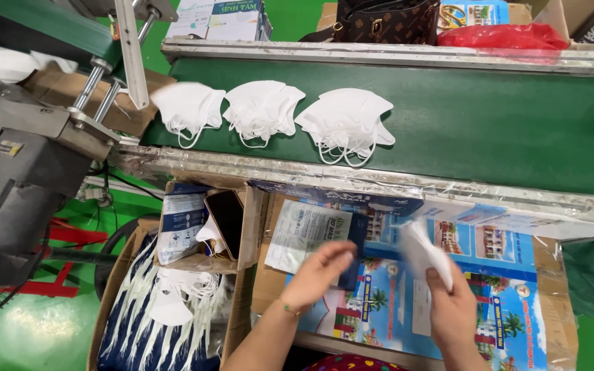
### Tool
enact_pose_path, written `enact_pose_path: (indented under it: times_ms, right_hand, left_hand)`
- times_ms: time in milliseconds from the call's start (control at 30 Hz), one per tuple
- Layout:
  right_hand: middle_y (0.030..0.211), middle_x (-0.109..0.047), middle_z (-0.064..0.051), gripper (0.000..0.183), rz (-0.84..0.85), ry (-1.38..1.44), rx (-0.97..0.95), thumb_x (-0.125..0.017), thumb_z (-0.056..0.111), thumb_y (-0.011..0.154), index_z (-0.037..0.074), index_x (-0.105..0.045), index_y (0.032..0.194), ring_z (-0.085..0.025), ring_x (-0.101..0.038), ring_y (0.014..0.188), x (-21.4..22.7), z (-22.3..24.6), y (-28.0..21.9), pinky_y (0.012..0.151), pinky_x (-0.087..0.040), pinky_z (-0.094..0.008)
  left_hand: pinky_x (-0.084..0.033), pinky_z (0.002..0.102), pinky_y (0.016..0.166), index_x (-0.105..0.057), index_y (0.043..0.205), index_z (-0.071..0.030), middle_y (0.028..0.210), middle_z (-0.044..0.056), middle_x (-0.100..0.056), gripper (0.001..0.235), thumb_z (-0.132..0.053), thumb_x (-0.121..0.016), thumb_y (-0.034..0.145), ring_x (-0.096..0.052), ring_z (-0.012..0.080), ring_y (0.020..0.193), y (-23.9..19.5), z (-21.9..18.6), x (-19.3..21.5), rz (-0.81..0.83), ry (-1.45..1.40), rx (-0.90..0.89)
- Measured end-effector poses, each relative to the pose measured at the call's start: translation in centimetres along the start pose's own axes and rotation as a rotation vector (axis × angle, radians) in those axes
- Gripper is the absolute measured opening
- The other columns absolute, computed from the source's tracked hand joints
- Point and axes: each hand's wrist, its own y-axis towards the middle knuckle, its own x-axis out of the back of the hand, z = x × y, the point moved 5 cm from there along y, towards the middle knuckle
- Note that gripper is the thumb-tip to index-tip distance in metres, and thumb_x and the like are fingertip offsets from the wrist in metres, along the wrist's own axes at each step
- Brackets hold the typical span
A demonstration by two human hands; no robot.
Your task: The person takes face masks from a conveyor belt and places them into plastic packaging by hand.
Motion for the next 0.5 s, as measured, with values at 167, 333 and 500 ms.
enact_pose_path:
  times_ms: [167, 333, 500]
  right_hand:
    - [0.144, -0.055, -0.008, 0.071, 0.257, -0.912, 1.017, -0.062, 0.004, 0.061, 0.026, -0.064, 0.128, -0.039, -0.040, 0.143, -4.3, 7.4, -4.0, 0.117, -0.021, -0.063]
    - [0.143, -0.056, 0.000, 0.066, 0.401, -0.984, 1.050, -0.066, 0.003, 0.068, 0.032, -0.066, 0.128, -0.033, -0.042, 0.143, -5.4, 6.1, -5.1, 0.116, -0.016, -0.068]
    - [0.143, -0.056, 0.002, 0.064, 0.476, -0.955, 1.075, -0.068, 0.007, 0.069, 0.031, -0.066, 0.128, -0.030, -0.042, 0.142, -5.3, 4.7, -6.1, 0.116, -0.015, -0.067]
  left_hand:
    - [-0.044, 0.029, 0.087, -0.054, 0.131, 0.004, 0.112, 0.009, -0.059, 0.034, -0.025, -0.052, 0.113, -0.053, 0.0160, 0.101, -0.9, 9.7, -2.3, 0.458, -0.476, 0.165]
    - [-0.055, 0.031, 0.092, -0.063, 0.128, -0.010, 0.118, 0.001, -0.072, 0.033, -0.011, -0.064, 0.095, -0.068, 0.0136, 0.108, -0.8, 0.6, -5.4, 0.168, -0.608, 0.282]
    - [-0.055, 0.032, 0.089, -0.066, 0.118, -0.008, 0.110, 0.005, -0.073, 0.020, -0.014, -0.064, 0.099, -0.069, 0.0158, 0.101, 0.8, 5.2, -3.0, -0.013, -0.656, 0.276]
